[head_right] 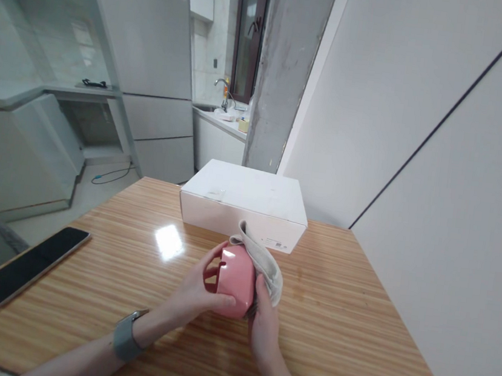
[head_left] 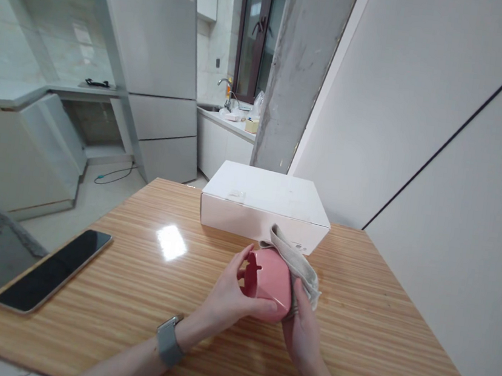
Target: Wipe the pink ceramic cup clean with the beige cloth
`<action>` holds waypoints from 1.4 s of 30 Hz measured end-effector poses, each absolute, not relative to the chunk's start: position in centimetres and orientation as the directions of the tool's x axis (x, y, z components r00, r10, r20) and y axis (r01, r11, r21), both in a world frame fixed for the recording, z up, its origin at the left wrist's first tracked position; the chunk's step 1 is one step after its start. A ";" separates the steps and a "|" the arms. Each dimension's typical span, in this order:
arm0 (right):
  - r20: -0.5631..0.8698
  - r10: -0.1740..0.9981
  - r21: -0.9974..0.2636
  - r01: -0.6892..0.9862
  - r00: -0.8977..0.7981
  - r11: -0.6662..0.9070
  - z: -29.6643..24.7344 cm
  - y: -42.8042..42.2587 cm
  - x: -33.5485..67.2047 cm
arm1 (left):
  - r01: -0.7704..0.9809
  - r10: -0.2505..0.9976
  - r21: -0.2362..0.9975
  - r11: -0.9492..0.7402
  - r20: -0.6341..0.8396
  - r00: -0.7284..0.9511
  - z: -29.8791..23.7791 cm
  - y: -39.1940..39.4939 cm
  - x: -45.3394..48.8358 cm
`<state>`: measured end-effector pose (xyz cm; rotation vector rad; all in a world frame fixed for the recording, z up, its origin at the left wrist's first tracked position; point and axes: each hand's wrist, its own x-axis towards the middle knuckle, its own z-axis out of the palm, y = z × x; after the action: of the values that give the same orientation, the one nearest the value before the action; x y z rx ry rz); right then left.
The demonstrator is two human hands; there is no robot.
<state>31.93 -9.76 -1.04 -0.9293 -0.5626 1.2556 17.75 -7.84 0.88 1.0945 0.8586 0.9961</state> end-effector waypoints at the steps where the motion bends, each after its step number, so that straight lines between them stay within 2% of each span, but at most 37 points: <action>1: -0.107 0.962 -0.840 -0.540 0.253 0.049 -1.1 -9.8 31.9 | -0.241 0.942 0.955 0.171 -0.088 0.323 0.8 -7.7 17.8; 5: -0.033 0.971 -0.869 -0.487 0.238 0.089 -1.4 -10.1 31.8 | -0.346 0.944 0.910 0.228 -0.119 0.308 0.6 -7.4 17.8; 8: 0.026 0.978 -0.895 -0.430 0.209 0.116 -1.7 -10.1 31.7 | -0.391 0.914 0.861 0.324 -0.179 0.363 0.5 -7.4 17.6; 12: -0.023 0.971 -0.899 -0.430 0.240 0.085 -2.1 -9.6 31.8 | -0.417 0.894 0.823 0.385 -0.221 0.390 0.6 -7.6 17.6; 17: -0.147 0.954 -0.836 -0.549 0.262 0.023 -1.5 -9.1 32.0 | -0.394 0.901 0.877 0.274 -0.090 0.425 0.9 -7.5 17.7; 22: -0.203 0.944 -0.796 -0.605 0.261 -0.004 0.0 -9.4 31.9 | -0.185 0.941 0.966 0.179 -0.113 0.319 0.7 -7.3 17.5; 25: -0.216 0.944 -0.787 -0.616 0.249 -0.017 0.3 -9.7 31.9 | -0.155 0.959 0.982 0.112 -0.066 0.275 1.0 -7.5 17.5; 28: -0.175 0.958 -0.802 -0.597 0.226 -0.005 0.2 -9.8 32.0 | -0.175 0.967 0.980 0.095 -0.050 0.248 1.3 -7.7 17.6; 32: -0.110 0.970 -0.828 -0.560 0.217 0.032 -0.4 -9.8 32.0 | -0.198 0.960 0.967 0.158 -0.104 0.259 0.9 -7.4 17.6; 36: 0.038 0.986 -0.863 -0.492 0.161 0.114 -0.6 -10.0 31.8 | -0.298 0.958 0.927 0.228 -0.159 0.237 0.3 -7.1 17.6; 39: 0.129 0.989 -0.889 -0.434 0.067 0.145 -0.7 -10.1 31.8 | -0.376 0.923 0.862 0.339 -0.227 0.312 0.4 -7.2 17.6; 42: 0.154 0.987 -0.907 -0.389 0.047 0.160 -1.0 -10.0 32.1 | -0.427 0.880 0.801 0.420 -0.245 0.406 0.9 -7.4 17.6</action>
<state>32.13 -10.04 -1.03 -0.8046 -0.9721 1.2453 17.56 -7.44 0.89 0.7195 0.7419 0.9205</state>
